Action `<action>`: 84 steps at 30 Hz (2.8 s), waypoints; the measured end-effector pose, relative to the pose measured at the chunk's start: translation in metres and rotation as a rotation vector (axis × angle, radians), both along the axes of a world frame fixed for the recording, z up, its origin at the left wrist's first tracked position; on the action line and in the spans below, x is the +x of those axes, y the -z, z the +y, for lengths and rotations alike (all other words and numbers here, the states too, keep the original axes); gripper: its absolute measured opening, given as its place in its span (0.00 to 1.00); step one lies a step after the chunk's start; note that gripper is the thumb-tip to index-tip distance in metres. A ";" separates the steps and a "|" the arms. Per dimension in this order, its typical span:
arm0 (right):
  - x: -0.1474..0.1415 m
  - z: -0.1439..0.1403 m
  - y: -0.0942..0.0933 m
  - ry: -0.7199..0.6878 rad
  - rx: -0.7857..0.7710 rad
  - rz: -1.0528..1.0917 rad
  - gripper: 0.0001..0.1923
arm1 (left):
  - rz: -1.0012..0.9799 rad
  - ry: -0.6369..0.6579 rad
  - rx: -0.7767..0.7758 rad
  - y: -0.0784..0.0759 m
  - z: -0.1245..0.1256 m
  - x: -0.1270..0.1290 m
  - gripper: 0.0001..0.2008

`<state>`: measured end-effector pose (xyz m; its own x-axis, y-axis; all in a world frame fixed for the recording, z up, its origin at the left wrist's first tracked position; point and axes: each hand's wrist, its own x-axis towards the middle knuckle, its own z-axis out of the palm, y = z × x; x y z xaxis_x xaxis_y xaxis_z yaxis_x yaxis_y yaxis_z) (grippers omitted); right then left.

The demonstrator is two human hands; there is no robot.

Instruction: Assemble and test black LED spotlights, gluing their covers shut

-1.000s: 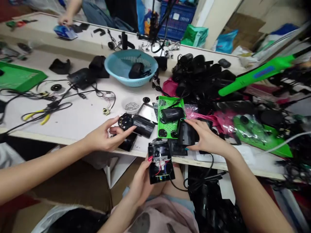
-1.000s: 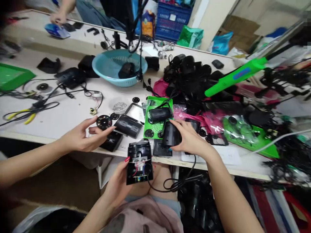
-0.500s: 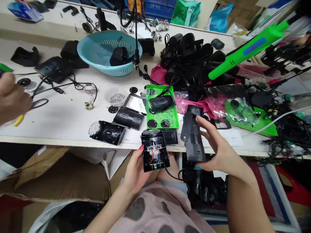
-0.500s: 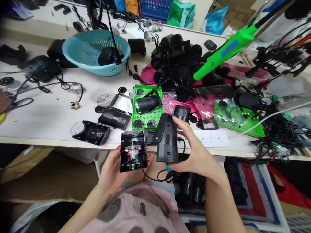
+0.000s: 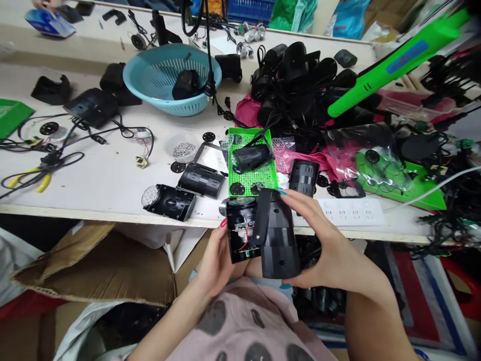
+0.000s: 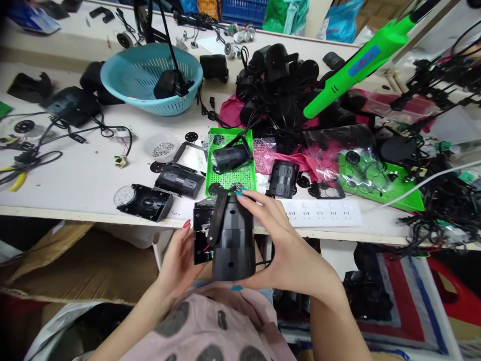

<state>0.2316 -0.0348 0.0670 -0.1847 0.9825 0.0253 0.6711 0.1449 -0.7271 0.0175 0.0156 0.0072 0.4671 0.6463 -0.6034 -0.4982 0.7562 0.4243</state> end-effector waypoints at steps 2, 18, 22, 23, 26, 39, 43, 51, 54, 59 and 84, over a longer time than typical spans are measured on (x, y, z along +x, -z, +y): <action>-0.002 0.001 -0.004 -0.010 0.001 -0.025 0.55 | 0.029 -0.002 0.017 0.002 -0.001 0.001 0.18; -0.022 0.017 -0.012 -0.112 0.037 -0.262 0.51 | -0.067 0.000 0.159 -0.003 -0.001 0.007 0.21; -0.028 0.019 -0.006 -0.127 0.018 -0.279 0.51 | -0.030 -0.033 0.180 -0.006 -0.002 0.006 0.21; -0.029 0.019 -0.006 -0.126 0.013 -0.288 0.50 | -0.025 -0.037 0.179 -0.006 -0.002 0.006 0.20; -0.031 0.019 -0.005 -0.127 0.009 -0.323 0.48 | -0.034 -0.022 0.169 -0.005 -0.004 0.006 0.20; -0.047 0.018 0.000 -0.134 0.044 -0.374 0.45 | 0.020 0.058 0.326 -0.003 -0.010 -0.002 0.38; -0.056 0.015 0.002 -0.125 0.095 -0.376 0.46 | 0.163 0.020 0.378 0.001 -0.014 -0.002 0.35; -0.061 0.011 0.007 -0.135 0.117 -0.362 0.46 | 0.176 0.011 0.391 -0.004 -0.012 -0.007 0.35; -0.060 0.011 0.006 -0.128 0.134 -0.345 0.44 | 0.128 -0.007 0.324 -0.011 -0.010 -0.006 0.34; -0.058 0.012 0.008 -0.126 0.136 -0.320 0.43 | 0.125 -0.049 0.278 -0.019 -0.007 -0.003 0.31; -0.049 0.015 0.005 -0.187 0.013 -0.261 0.47 | 0.101 0.050 0.174 -0.010 -0.010 -0.004 0.36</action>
